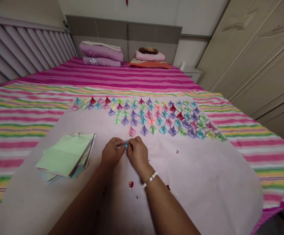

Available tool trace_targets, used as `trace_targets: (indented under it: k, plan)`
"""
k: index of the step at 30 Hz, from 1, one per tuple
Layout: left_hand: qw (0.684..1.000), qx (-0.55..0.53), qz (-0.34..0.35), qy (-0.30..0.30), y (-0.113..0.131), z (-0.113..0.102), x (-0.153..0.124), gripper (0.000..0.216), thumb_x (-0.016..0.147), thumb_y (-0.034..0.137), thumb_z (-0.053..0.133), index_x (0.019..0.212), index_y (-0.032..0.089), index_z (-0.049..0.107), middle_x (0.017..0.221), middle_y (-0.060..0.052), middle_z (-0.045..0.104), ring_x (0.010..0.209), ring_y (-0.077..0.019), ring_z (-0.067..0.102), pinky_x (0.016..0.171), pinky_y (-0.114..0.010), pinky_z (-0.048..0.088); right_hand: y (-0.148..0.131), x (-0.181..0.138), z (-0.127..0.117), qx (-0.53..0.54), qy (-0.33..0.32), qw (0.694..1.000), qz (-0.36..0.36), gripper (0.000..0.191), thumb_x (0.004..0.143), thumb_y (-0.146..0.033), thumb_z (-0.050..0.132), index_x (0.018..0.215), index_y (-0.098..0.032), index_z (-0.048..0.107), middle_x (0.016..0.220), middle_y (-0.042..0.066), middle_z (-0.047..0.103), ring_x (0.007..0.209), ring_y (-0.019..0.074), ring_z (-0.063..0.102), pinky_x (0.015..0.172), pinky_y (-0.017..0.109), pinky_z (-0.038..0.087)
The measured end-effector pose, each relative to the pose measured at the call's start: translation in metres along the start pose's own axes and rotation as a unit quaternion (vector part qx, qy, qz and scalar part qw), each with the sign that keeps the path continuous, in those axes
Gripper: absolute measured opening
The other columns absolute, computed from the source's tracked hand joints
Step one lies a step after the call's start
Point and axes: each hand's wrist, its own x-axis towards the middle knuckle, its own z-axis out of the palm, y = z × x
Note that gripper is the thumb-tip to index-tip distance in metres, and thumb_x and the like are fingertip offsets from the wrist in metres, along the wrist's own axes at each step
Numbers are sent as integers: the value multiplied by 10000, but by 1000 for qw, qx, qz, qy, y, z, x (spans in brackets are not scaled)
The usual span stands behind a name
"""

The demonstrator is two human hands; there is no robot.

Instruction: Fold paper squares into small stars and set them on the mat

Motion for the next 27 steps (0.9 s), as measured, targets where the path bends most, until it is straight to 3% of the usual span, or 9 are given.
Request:
trace_targets:
  k: [8, 20, 27]
  plan:
    - [1000, 9, -9, -24, 5, 1, 0, 135, 770, 173, 589, 810, 217, 710, 890, -51, 669, 807, -194, 623, 691, -289, 469, 1, 1, -2, 15, -20, 1000, 1, 202, 810, -84, 532, 780, -205, 690, 808, 38, 579, 754, 175, 575, 688, 287, 440]
    - [997, -72, -39, -19, -1, 7, 5, 227, 699, 97, 580, 831, 207, 729, 875, -35, 676, 760, -168, 624, 717, -284, 505, 6, 3, 2, 36, 17, 999, 16, 176, 743, -64, 542, 749, -193, 661, 787, 34, 594, 710, 172, 569, 644, 286, 433]
    - [998, -61, -30, -12, -1, 7, 4, 185, 808, 196, 538, 813, 199, 723, 850, -53, 662, 800, -187, 618, 740, -312, 497, 5, 3, 1, 31, 13, 999, 11, 151, 771, -87, 530, 746, -186, 640, 779, 39, 591, 719, 181, 567, 647, 292, 425]
